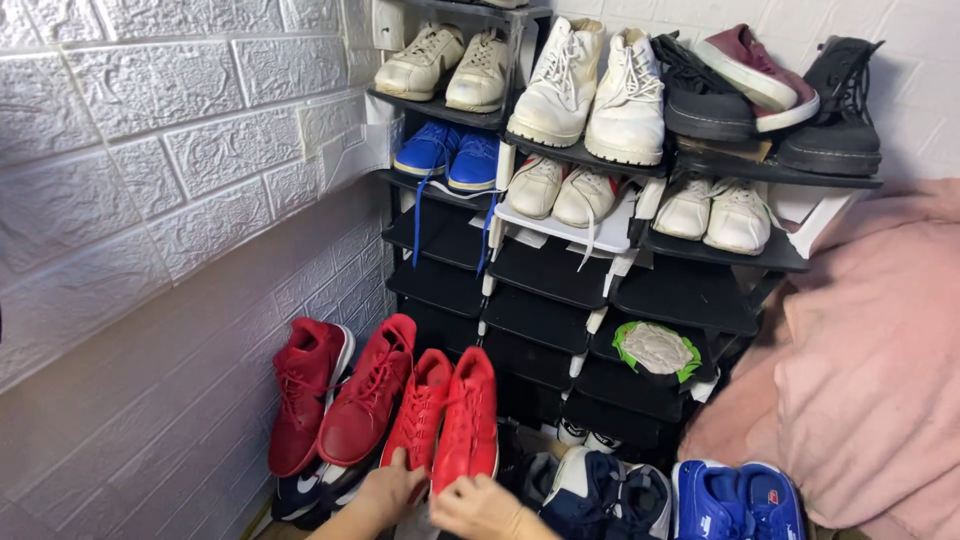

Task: The person removes multiple pairs of shoes from a multi-tiered shoe rack and places them on the floor. They then rearrange the shoes on the floor and place some back onto the rack in a different order.

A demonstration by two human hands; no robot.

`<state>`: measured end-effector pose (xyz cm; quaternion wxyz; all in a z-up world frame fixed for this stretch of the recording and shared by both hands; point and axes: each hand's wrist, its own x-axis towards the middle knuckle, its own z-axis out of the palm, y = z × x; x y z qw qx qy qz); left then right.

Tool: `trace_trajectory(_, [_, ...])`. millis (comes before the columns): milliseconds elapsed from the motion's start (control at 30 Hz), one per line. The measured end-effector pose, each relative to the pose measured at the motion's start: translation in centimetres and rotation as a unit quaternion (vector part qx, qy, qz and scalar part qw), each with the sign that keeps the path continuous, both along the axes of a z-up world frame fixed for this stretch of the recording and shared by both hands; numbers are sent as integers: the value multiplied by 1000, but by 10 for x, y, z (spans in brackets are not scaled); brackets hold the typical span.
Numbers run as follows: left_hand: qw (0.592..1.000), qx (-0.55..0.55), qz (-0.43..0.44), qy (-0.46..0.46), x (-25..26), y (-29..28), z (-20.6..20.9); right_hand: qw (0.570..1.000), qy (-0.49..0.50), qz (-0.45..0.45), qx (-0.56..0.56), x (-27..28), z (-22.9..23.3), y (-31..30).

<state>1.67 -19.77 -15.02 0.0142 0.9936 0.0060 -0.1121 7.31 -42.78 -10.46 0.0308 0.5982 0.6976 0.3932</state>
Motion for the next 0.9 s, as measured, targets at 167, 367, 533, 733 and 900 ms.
trace_trajectory(167, [999, -43, 16, -6, 10, 16, 11, 993, 75, -29, -84, 12, -53, 17])
trace_trajectory(367, [995, -67, 43, -64, 21, 33, 18, 990, 102, -74, -59, 12, -35, 32])
trace_trajectory(533, [993, -70, 61, -67, 21, 31, 42, 976, 103, -71, -178, 11, -20, 25])
trace_trajectory(733, [990, -83, 55, -95, 16, 16, 53, 972, 144, -72, -174, 5, -13, 15])
trace_trajectory(900, [989, -81, 54, -107, 24, 10, 45, 976, 140, -70, -153, 11, -4, 10])
